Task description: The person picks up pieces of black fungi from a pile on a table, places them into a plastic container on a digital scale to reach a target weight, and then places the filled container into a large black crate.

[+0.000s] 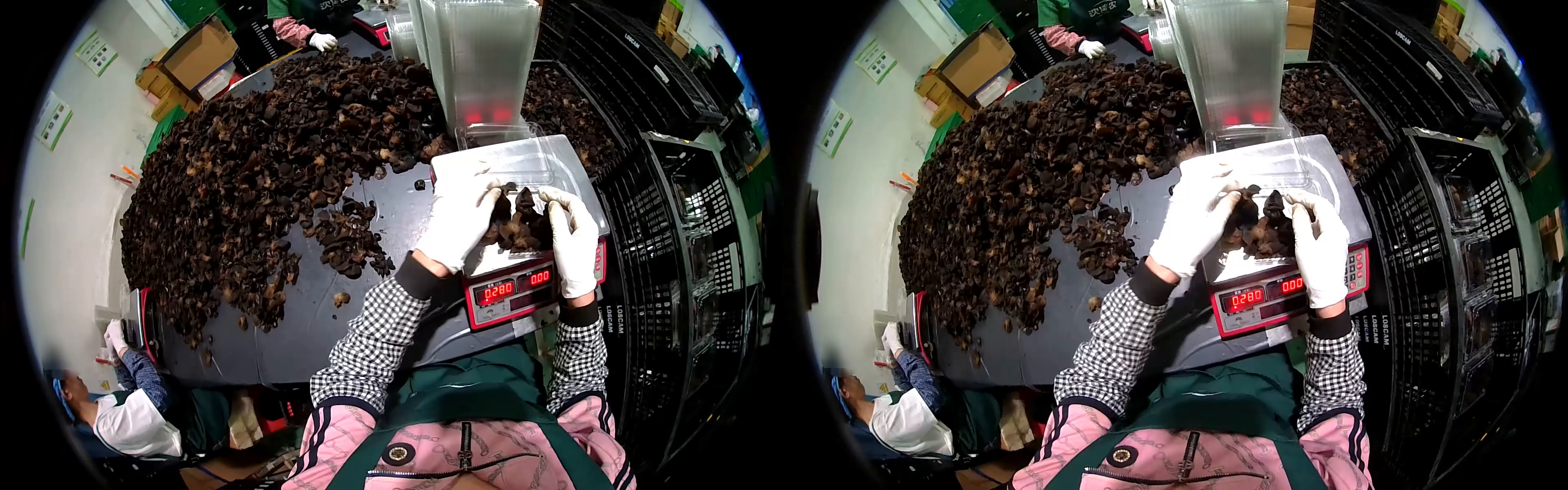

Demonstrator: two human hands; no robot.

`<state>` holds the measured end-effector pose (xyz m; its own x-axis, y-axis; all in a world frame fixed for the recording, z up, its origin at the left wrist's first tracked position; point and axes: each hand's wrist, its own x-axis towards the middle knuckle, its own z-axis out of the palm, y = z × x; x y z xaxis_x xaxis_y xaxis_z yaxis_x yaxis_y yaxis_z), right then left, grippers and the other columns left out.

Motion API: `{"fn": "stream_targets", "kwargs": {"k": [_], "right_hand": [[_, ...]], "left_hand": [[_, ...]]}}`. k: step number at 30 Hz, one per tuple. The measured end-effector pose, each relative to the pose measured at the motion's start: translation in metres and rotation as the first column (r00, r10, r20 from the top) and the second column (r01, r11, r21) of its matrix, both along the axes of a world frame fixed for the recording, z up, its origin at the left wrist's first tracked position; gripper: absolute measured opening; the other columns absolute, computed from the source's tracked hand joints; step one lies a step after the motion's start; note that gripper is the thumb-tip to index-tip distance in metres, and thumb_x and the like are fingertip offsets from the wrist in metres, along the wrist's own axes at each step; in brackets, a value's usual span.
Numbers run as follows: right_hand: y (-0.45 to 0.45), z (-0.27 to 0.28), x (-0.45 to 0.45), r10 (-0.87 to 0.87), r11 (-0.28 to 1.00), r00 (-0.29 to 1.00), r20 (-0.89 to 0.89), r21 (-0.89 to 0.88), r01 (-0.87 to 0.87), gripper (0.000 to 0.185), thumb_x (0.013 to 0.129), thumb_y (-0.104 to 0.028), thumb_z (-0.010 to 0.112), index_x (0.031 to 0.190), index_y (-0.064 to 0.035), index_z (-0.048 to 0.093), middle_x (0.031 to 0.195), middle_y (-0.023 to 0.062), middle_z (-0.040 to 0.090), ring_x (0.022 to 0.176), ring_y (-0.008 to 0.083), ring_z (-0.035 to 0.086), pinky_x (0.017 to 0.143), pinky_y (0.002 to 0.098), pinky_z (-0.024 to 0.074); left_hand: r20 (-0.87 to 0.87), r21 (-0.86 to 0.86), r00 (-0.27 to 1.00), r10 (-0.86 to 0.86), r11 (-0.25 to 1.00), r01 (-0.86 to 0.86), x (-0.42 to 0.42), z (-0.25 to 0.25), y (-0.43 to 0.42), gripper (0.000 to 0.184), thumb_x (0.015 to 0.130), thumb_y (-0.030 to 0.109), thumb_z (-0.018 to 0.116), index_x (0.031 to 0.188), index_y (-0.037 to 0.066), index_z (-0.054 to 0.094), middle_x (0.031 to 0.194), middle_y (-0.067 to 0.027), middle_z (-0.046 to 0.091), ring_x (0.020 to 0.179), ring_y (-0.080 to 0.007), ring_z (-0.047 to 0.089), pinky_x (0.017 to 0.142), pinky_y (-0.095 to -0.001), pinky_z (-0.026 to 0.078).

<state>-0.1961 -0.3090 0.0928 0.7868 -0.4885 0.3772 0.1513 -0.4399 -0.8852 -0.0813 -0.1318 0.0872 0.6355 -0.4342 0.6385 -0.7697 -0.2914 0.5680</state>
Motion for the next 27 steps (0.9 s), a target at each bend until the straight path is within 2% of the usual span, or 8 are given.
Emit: {"fn": "stream_targets", "kwargs": {"k": [3, 4, 8, 10, 12, 18, 22, 27], "right_hand": [[0.002, 0.003, 0.000, 0.000, 1.000, 1.000, -0.018, 0.023, 0.001, 0.021, 0.102, -0.003, 0.058, 0.119, 0.0024, 0.069, 0.113, 0.0109, 0.073, 0.102, 0.0149, 0.069, 0.092, 0.0289, 0.0532], [0.003, 0.007, -0.001, 0.011, 1.000, 1.000, -0.015, 0.006, -0.011, 0.021, 0.101, -0.003, 0.057, 0.118, 0.0026, 0.069, 0.113, 0.0114, 0.073, 0.102, 0.0156, 0.069, 0.093, 0.0288, 0.0529], [0.014, 0.012, -0.006, -0.029, 1.000, 0.996, 0.089, 0.002, 0.029, 0.020, 0.101, 0.001, 0.055, 0.116, 0.0042, 0.068, 0.112, 0.0129, 0.073, 0.105, 0.0190, 0.069, 0.095, 0.0303, 0.0529], [0.041, 0.026, -0.019, 0.005, 0.995, 0.991, 0.136, 0.100, -0.019, 0.020, 0.101, 0.003, 0.053, 0.114, 0.0053, 0.068, 0.111, 0.0133, 0.073, 0.103, 0.0194, 0.069, 0.095, 0.0314, 0.0534], [0.059, 0.031, -0.034, 0.171, 0.984, 0.980, 0.098, 0.041, -0.175, 0.021, 0.100, 0.005, 0.051, 0.109, 0.0050, 0.069, 0.106, 0.0127, 0.073, 0.097, 0.0180, 0.070, 0.089, 0.0296, 0.0547], [0.129, -0.013, -0.053, 0.589, 0.794, 0.806, -0.050, 0.217, -0.567, 0.019, 0.095, 0.008, 0.057, 0.107, 0.0026, 0.072, 0.102, 0.0126, 0.075, 0.092, 0.0179, 0.072, 0.083, 0.0298, 0.0580], [0.164, -0.056, -0.052, 0.601, 0.794, 0.788, -0.135, 0.213, -0.570, 0.017, 0.094, 0.005, 0.060, 0.107, 0.0008, 0.071, 0.102, 0.0130, 0.074, 0.093, 0.0212, 0.073, 0.085, 0.0309, 0.0572], [0.188, -0.099, -0.008, 0.430, 0.861, 0.900, -0.070, -0.269, -0.432, 0.032, 0.086, -0.005, 0.071, 0.118, -0.0072, 0.068, 0.106, 0.0112, 0.067, 0.102, 0.0313, 0.063, 0.089, 0.0414, 0.0488]], "left_hand": [[-0.499, -0.161, 0.854, -0.146, 0.984, 0.074, -0.014, 0.020, 0.027, 0.020, 0.100, 0.012, 0.062, 0.113, -0.002, 0.069, 0.103, -0.0103, 0.072, 0.090, -0.0161, 0.068, 0.081, -0.0294, 0.054], [-0.581, -0.077, 0.808, -0.102, 0.995, 0.071, -0.019, 0.032, 0.041, 0.021, 0.102, 0.012, 0.061, 0.116, -0.002, 0.068, 0.100, -0.0079, 0.073, 0.089, -0.0122, 0.065, 0.081, -0.0282, 0.053], [-0.796, -0.119, 0.598, -0.098, 0.993, 0.005, -0.066, 0.026, 0.116, 0.022, 0.104, 0.015, 0.060, 0.115, -0.001, 0.070, 0.098, -0.0099, 0.073, 0.089, -0.0121, 0.068, 0.079, -0.0280, 0.053], [-0.766, -0.031, 0.639, -0.075, 0.996, 0.079, -0.102, 0.019, 0.166, 0.022, 0.103, 0.017, 0.062, 0.113, 0.000, 0.071, 0.099, -0.0091, 0.074, 0.091, -0.0131, 0.068, 0.083, -0.0292, 0.053], [-0.856, 0.220, 0.498, 0.139, 0.969, 0.108, -0.141, 0.025, 0.213, 0.023, 0.102, 0.018, 0.063, 0.116, 0.002, 0.073, 0.111, -0.0100, 0.076, 0.100, -0.0156, 0.070, 0.091, -0.0300, 0.054], [-0.638, 0.692, 0.392, 0.663, 0.717, -0.087, -0.253, -0.017, 0.338, 0.025, 0.096, 0.018, 0.066, 0.116, 0.004, 0.073, 0.109, -0.0164, 0.075, 0.099, -0.0313, 0.073, 0.087, -0.0354, 0.056], [-0.397, 0.654, 0.606, 0.689, 0.676, -0.340, -0.253, -0.038, 0.349, 0.025, 0.093, 0.013, 0.067, 0.115, 0.003, 0.073, 0.108, -0.0172, 0.075, 0.097, -0.0332, 0.073, 0.086, -0.0385, 0.056], [-0.144, 0.365, 0.794, 0.590, 0.778, -0.512, -0.148, -0.045, 0.265, 0.018, 0.092, 0.012, 0.070, 0.109, 0.007, 0.075, 0.099, -0.0115, 0.073, 0.095, -0.0299, 0.069, 0.086, -0.0386, 0.054]]}}
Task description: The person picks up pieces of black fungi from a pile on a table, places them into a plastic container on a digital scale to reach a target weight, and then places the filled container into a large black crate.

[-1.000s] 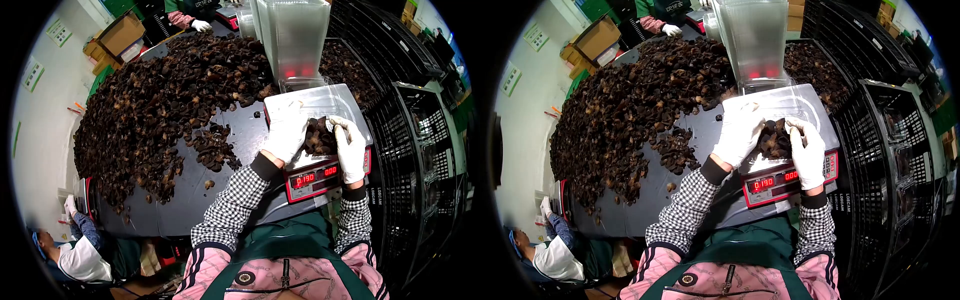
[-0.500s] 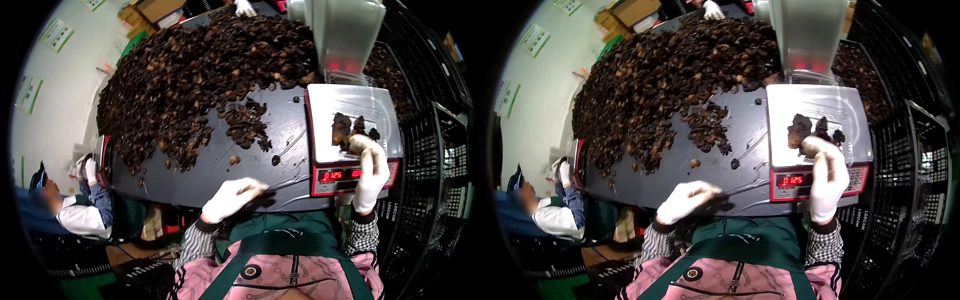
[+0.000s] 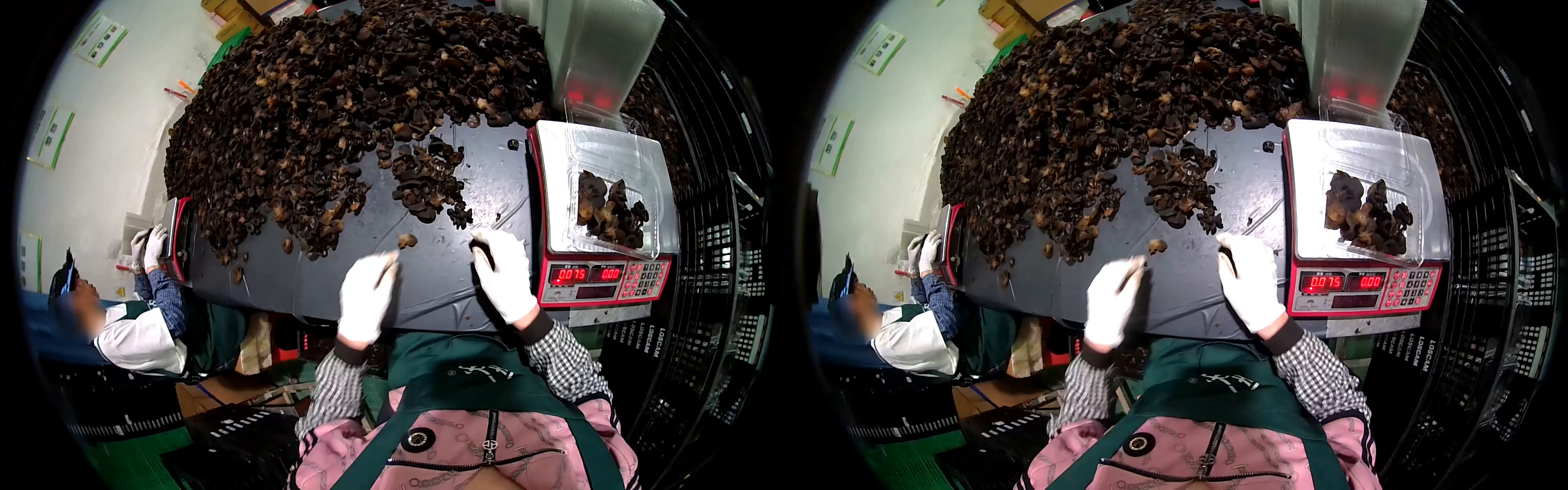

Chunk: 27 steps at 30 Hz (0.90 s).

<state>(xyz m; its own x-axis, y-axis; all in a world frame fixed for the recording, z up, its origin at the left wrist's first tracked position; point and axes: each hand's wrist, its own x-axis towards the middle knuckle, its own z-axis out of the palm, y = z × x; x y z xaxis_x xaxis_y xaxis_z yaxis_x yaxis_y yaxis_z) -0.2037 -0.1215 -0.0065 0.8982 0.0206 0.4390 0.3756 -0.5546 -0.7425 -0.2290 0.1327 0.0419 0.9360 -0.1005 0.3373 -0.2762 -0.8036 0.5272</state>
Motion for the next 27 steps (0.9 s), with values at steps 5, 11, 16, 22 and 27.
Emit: {"fn": "stream_targets", "kwargs": {"k": [5, 11, 16, 22, 27], "right_hand": [[0.028, -0.006, 0.047, -0.089, 0.919, 0.990, 0.110, -0.375, 0.124, 0.037, 0.085, -0.010, 0.069, 0.122, -0.0108, 0.066, 0.100, 0.0091, 0.065, 0.104, 0.0284, 0.061, 0.106, 0.0503, 0.0375], [0.026, 0.002, 0.042, 0.026, 0.887, 0.987, 0.155, -0.458, 0.048, 0.024, 0.082, -0.007, 0.065, 0.106, -0.0092, 0.065, 0.088, 0.0077, 0.060, 0.093, 0.0279, 0.060, 0.107, 0.0542, 0.0367], [0.032, 0.023, -0.015, 0.211, 0.977, 0.975, -0.069, -0.024, -0.213, 0.019, 0.089, -0.009, 0.068, 0.108, -0.0059, 0.069, 0.082, 0.0072, 0.062, 0.080, 0.0251, 0.063, 0.078, 0.0364, 0.0516], [0.009, 0.008, -0.054, 0.797, 0.189, 0.445, -0.408, 0.869, 0.458, 0.045, 0.110, -0.036, 0.048, 0.141, -0.0027, 0.051, 0.121, 0.0111, 0.066, 0.090, 0.0189, 0.070, 0.072, 0.0281, 0.0581], [-0.015, 0.010, -0.070, 0.689, 0.384, 0.471, -0.552, 0.828, 0.408, 0.027, 0.104, -0.016, 0.051, 0.115, 0.0020, 0.067, 0.094, 0.0078, 0.070, 0.074, 0.0133, 0.066, 0.061, 0.0245, 0.0527]], "left_hand": [[0.067, 0.290, 0.998, -0.019, 0.957, -0.001, 0.091, -0.030, -0.054, 0.059, 0.083, 0.006, 0.073, 0.139, 0.011, 0.060, 0.113, -0.0129, 0.066, 0.104, -0.0325, 0.061, 0.090, -0.0395, 0.052], [0.062, -0.079, 0.997, 0.041, 0.996, -0.036, 0.088, -0.052, -0.032, 0.044, 0.088, 0.005, 0.064, 0.132, 0.007, 0.065, 0.093, -0.0135, 0.065, 0.091, -0.0281, 0.064, 0.082, -0.0379, 0.053], [-0.050, -0.419, 0.987, 0.150, 0.894, -0.157, 0.050, -0.025, -0.013, 0.026, 0.095, -0.001, 0.062, 0.118, 0.003, 0.073, 0.109, -0.0114, 0.074, 0.095, -0.0197, 0.072, 0.085, -0.0311, 0.056], [-0.256, -0.350, 0.912, -0.322, 0.910, 0.223, 0.008, 0.006, -0.052, 0.030, 0.088, 0.005, 0.073, 0.118, 0.006, 0.074, 0.107, -0.0132, 0.073, 0.093, -0.0262, 0.071, 0.086, -0.0345, 0.056], [0.034, 0.015, 0.979, -0.202, 0.979, 0.201, 0.047, -0.028, -0.078, 0.050, 0.081, 0.019, 0.081, 0.127, 0.007, 0.069, 0.132, -0.0195, 0.062, 0.123, -0.0367, 0.056, 0.104, -0.0464, 0.046]]}}
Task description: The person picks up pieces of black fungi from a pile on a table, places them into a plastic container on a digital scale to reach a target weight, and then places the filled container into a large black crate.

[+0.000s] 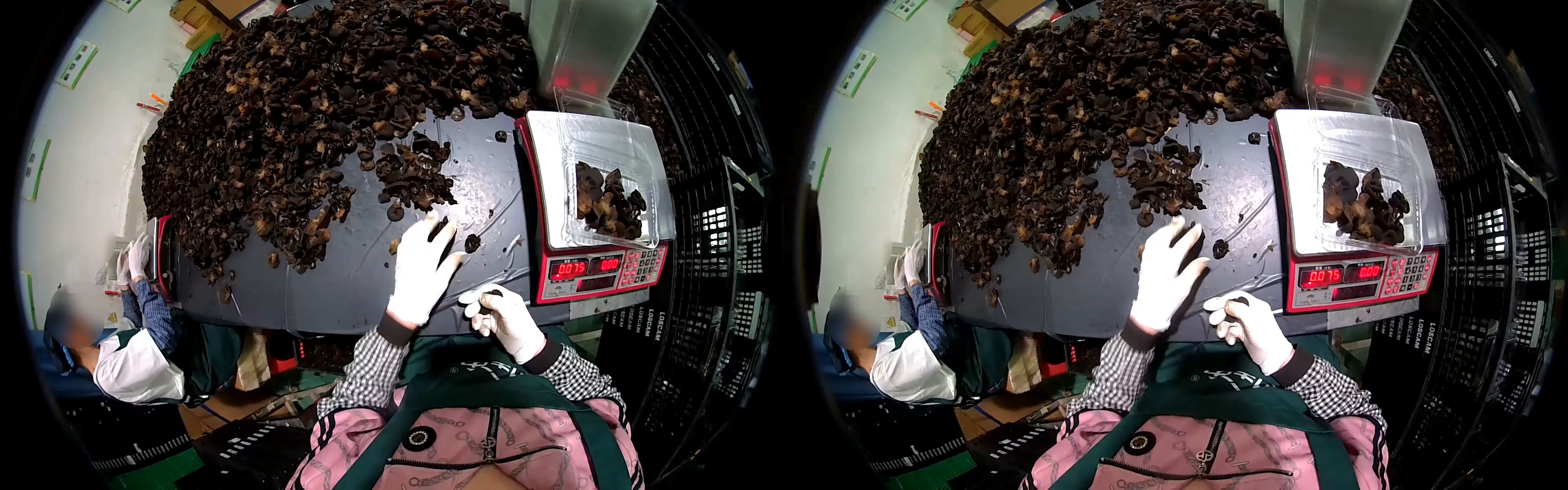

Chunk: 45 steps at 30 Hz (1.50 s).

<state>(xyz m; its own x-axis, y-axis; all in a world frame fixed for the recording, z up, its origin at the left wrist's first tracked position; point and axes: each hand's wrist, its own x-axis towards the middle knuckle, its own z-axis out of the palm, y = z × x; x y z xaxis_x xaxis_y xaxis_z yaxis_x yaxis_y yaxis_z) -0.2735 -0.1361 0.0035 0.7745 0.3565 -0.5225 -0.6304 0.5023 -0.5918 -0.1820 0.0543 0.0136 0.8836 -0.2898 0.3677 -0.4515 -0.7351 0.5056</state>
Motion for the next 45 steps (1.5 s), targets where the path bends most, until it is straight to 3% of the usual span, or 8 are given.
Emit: {"fn": "stream_targets", "kwargs": {"k": [6, 12, 20, 24, 29, 38, 40, 45], "right_hand": [[-0.005, -0.004, -0.007, -0.080, 0.997, 0.996, -0.026, 0.005, 0.080, 0.028, 0.102, -0.015, 0.052, 0.115, 0.0052, 0.067, 0.089, 0.0101, 0.071, 0.070, 0.0145, 0.065, 0.063, 0.0258, 0.0543], [-0.008, -0.003, -0.006, -0.095, 0.995, 0.995, -0.008, -0.019, 0.095, 0.029, 0.102, -0.015, 0.051, 0.114, 0.0063, 0.067, 0.089, 0.0111, 0.071, 0.068, 0.0170, 0.065, 0.061, 0.0272, 0.0540], [0.013, -0.004, 0.003, 0.035, 0.999, 0.999, -0.002, 0.013, -0.035, 0.028, 0.103, -0.014, 0.051, 0.113, 0.0060, 0.067, 0.089, 0.0119, 0.071, 0.068, 0.0170, 0.065, 0.062, 0.0270, 0.0532], [0.022, 0.006, 0.004, 0.083, 0.997, 0.996, 0.015, -0.005, -0.083, 0.027, 0.102, -0.013, 0.051, 0.113, 0.0063, 0.067, 0.088, 0.0121, 0.071, 0.068, 0.0171, 0.065, 0.062, 0.0270, 0.0534], [0.026, 0.007, 0.004, 0.094, 0.996, 0.996, -0.013, 0.005, -0.094, 0.032, 0.106, -0.018, 0.047, 0.108, 0.0070, 0.067, 0.087, 0.0120, 0.070, 0.069, 0.0177, 0.064, 0.063, 0.0279, 0.0533], [0.036, 0.023, -0.004, 0.153, 0.987, 0.984, 0.088, 0.033, -0.156, 0.036, 0.104, -0.022, 0.046, 0.099, 0.0084, 0.065, 0.084, 0.0140, 0.067, 0.072, 0.0212, 0.062, 0.070, 0.0328, 0.0507], [0.033, 0.022, -0.006, 0.126, 0.991, 0.988, 0.086, 0.035, -0.129, 0.034, 0.104, -0.020, 0.047, 0.100, 0.0083, 0.065, 0.083, 0.0135, 0.066, 0.072, 0.0210, 0.062, 0.069, 0.0324, 0.0506], [0.029, 0.022, -0.004, 0.079, 0.997, 0.995, 0.058, -0.020, -0.078, 0.031, 0.102, -0.017, 0.048, 0.101, 0.0080, 0.066, 0.084, 0.0119, 0.068, 0.071, 0.0206, 0.064, 0.064, 0.0312, 0.0525]], "left_hand": [[0.008, 0.083, 0.993, -0.117, 0.990, 0.116, 0.020, -0.035, -0.049, 0.041, 0.079, 0.024, 0.077, 0.116, 0.008, 0.067, 0.116, -0.0139, 0.063, 0.110, -0.0335, 0.059, 0.089, -0.0493, 0.047], [0.257, 0.271, 0.937, 0.238, 0.913, -0.306, 0.010, -0.042, -0.005, 0.036, 0.085, 0.015, 0.070, 0.120, 0.010, 0.066, 0.126, -0.0113, 0.061, 0.121, -0.0311, 0.053, 0.102, -0.0481, 0.038], [0.092, 0.157, 0.990, 0.111, 0.980, -0.124, -0.054, -0.031, 0.057, 0.031, 0.084, 0.014, 0.075, 0.113, 0.006, 0.068, 0.110, -0.0123, 0.066, 0.106, -0.0316, 0.063, 0.092, -0.0432, 0.050], [0.008, 0.193, 0.917, 0.398, 0.899, -0.392, -0.104, -0.017, 0.115, 0.031, 0.085, 0.007, 0.070, 0.115, 0.005, 0.069, 0.107, -0.0122, 0.069, 0.104, -0.0314, 0.065, 0.094, -0.0421, 0.051], [0.249, 0.249, 0.731, 0.636, 0.687, -0.683, -0.155, -0.009, 0.173, 0.038, 0.081, 0.012, 0.076, 0.118, 0.004, 0.070, 0.136, -0.0220, 0.060, 0.125, -0.0404, 0.055, 0.107, -0.0510, 0.043], [0.206, 0.165, 0.638, 0.742, 0.616, -0.770, 0.025, -0.045, 0.196, 0.060, 0.089, 0.044, 0.072, 0.135, 0.006, 0.063, 0.139, -0.0301, 0.055, 0.129, -0.0471, 0.050, 0.105, -0.0543, 0.046], [-0.013, 0.221, 0.702, 0.712, 0.687, -0.692, 0.060, -0.024, 0.161, 0.062, 0.089, 0.050, 0.069, 0.133, 0.007, 0.064, 0.142, -0.0288, 0.052, 0.131, -0.0505, 0.046, 0.101, -0.0591, 0.046], [0.083, 0.250, 0.868, 0.490, 0.832, -0.494, 0.080, -0.021, 0.056, 0.069, 0.088, 0.052, 0.070, 0.141, 0.010, 0.058, 0.157, -0.0243, 0.039, 0.141, -0.0547, 0.032, 0.106, -0.0676, 0.036]]}}
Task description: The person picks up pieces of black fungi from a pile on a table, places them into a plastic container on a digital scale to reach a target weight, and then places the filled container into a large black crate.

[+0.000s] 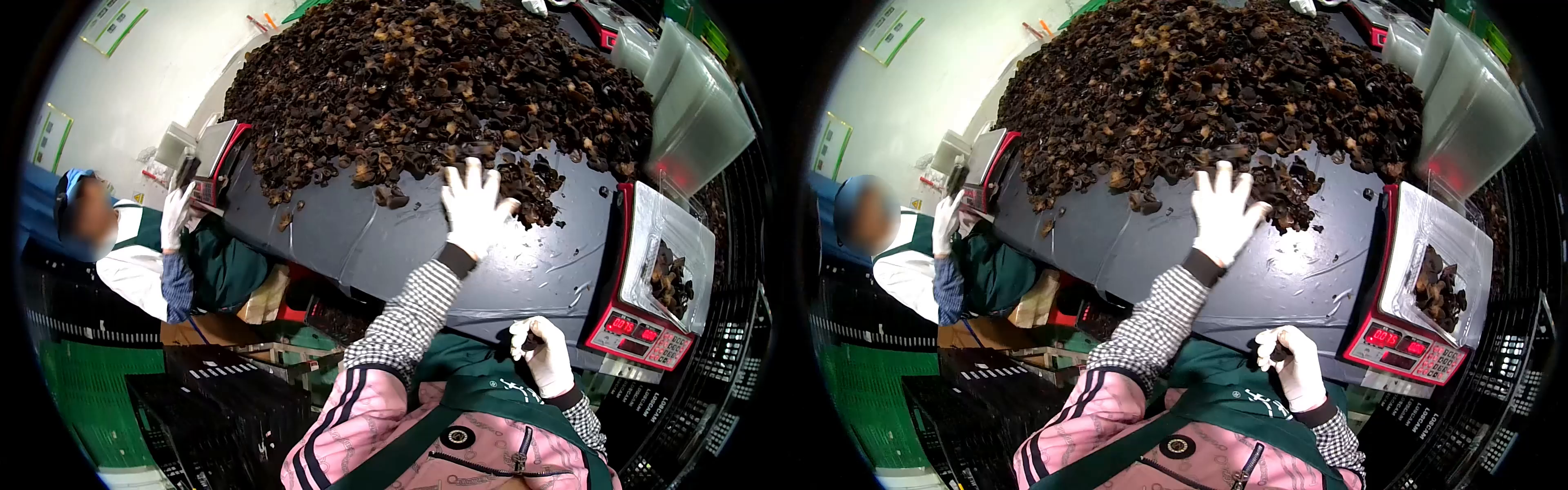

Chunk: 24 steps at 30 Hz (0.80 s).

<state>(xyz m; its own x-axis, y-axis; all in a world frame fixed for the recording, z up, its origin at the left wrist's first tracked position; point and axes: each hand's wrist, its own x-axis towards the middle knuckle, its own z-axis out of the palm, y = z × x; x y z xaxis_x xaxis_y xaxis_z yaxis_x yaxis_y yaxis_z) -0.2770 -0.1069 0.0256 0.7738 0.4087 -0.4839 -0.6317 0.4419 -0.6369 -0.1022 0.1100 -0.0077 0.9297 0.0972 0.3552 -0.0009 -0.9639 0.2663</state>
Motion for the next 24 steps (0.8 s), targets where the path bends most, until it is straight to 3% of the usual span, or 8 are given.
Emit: {"fn": "stream_targets", "kwargs": {"k": [3, 7, 12, 15, 17, 19, 21, 24], "right_hand": [[0.001, -0.003, 0.001, 0.009, 1.000, 1.000, 0.005, 0.012, -0.009, 0.030, 0.102, -0.016, 0.047, 0.102, 0.0076, 0.066, 0.084, 0.0117, 0.068, 0.071, 0.0203, 0.064, 0.064, 0.0313, 0.0527], [0.000, -0.008, 0.000, 0.001, 1.000, 1.000, -0.009, 0.011, -0.001, 0.029, 0.100, -0.013, 0.046, 0.103, 0.0079, 0.066, 0.087, 0.0127, 0.069, 0.073, 0.0210, 0.065, 0.066, 0.0316, 0.0532], [-0.001, -0.010, 0.004, -0.028, 0.999, 0.998, -0.049, -0.023, 0.027, 0.047, 0.078, 0.002, 0.044, 0.121, 0.0091, 0.061, 0.102, 0.0174, 0.071, 0.082, 0.0221, 0.068, 0.073, 0.0314, 0.0556], [-0.003, -0.015, 0.006, -0.031, 0.998, 1.000, 0.002, -0.055, 0.031, 0.055, 0.072, 0.005, 0.042, 0.123, 0.0093, 0.061, 0.103, 0.0178, 0.072, 0.082, 0.0219, 0.068, 0.072, 0.0299, 0.0556], [-0.005, -0.022, 0.007, -0.025, 0.998, 0.999, 0.037, -0.051, 0.027, 0.060, 0.069, 0.007, 0.040, 0.125, 0.0105, 0.060, 0.103, 0.0177, 0.072, 0.077, 0.0203, 0.067, 0.070, 0.0283, 0.0544], [-0.006, -0.026, 0.007, -0.008, 0.998, 0.997, 0.076, -0.069, 0.013, 0.059, 0.070, 0.007, 0.040, 0.125, 0.0110, 0.060, 0.103, 0.0175, 0.072, 0.075, 0.0195, 0.066, 0.068, 0.0281, 0.0539], [-0.005, -0.023, 0.007, -0.001, 0.999, 0.999, 0.052, -0.044, 0.003, 0.051, 0.077, 0.006, 0.043, 0.125, 0.0111, 0.060, 0.102, 0.0172, 0.072, 0.071, 0.0188, 0.065, 0.067, 0.0279, 0.0532], [-0.002, -0.018, 0.007, 0.011, 1.000, 1.000, 0.016, -0.024, -0.011, 0.046, 0.084, 0.003, 0.046, 0.127, 0.0093, 0.061, 0.105, 0.0167, 0.073, 0.072, 0.0185, 0.066, 0.068, 0.0280, 0.0538]], "left_hand": [[-0.124, -0.066, 0.987, -0.100, 0.994, 0.092, -0.012, -0.004, -0.036, 0.078, 0.089, 0.055, 0.068, 0.152, 0.012, 0.049, 0.166, -0.0232, 0.025, 0.149, -0.0566, 0.019, 0.115, -0.0716, 0.023], [-0.130, 0.009, 0.962, -0.240, 0.970, 0.244, -0.061, -0.001, -0.055, 0.083, 0.088, 0.056, 0.069, 0.156, 0.018, 0.042, 0.165, -0.0204, 0.029, 0.148, -0.0567, 0.021, 0.114, -0.0716, 0.025], [-0.211, 0.035, 0.897, -0.389, 0.914, 0.405, -0.114, 0.003, -0.043, 0.080, 0.089, 0.043, 0.073, 0.159, 0.025, 0.039, 0.168, -0.0184, 0.024, 0.145, -0.0600, 0.025, 0.112, -0.0720, 0.030], [-0.240, -0.002, 0.872, -0.426, 0.899, 0.438, -0.130, 0.024, -0.027, 0.076, 0.090, 0.035, 0.072, 0.158, 0.026, 0.041, 0.167, -0.0232, 0.023, 0.135, -0.0595, 0.042, 0.113, -0.0646, 0.035], [-0.173, -0.220, 0.867, -0.466, 0.877, 0.428, -0.122, 0.049, -0.007, 0.062, 0.088, 0.017, 0.070, 0.148, 0.016, 0.054, 0.156, -0.0304, 0.039, 0.126, -0.0514, 0.054, 0.109, -0.0531, 0.044], [-0.041, -0.161, 0.938, -0.344, 0.929, 0.334, -0.099, 0.052, 0.033, 0.052, 0.086, 0.012, 0.069, 0.138, 0.012, 0.062, 0.152, -0.0310, 0.044, 0.125, -0.0465, 0.056, 0.107, -0.0504, 0.047], [0.022, -0.014, 0.999, -0.024, 1.000, 0.024, -0.079, 0.050, 0.077, 0.048, 0.085, 0.015, 0.072, 0.132, 0.010, 0.066, 0.149, -0.0304, 0.047, 0.128, -0.0441, 0.054, 0.107, -0.0496, 0.046], [-0.037, 0.049, 0.995, 0.089, 0.995, -0.087, -0.072, 0.026, 0.135, 0.053, 0.081, 0.027, 0.079, 0.131, 0.010, 0.068, 0.149, -0.0288, 0.049, 0.131, -0.0440, 0.050, 0.107, -0.0506, 0.046]]}}
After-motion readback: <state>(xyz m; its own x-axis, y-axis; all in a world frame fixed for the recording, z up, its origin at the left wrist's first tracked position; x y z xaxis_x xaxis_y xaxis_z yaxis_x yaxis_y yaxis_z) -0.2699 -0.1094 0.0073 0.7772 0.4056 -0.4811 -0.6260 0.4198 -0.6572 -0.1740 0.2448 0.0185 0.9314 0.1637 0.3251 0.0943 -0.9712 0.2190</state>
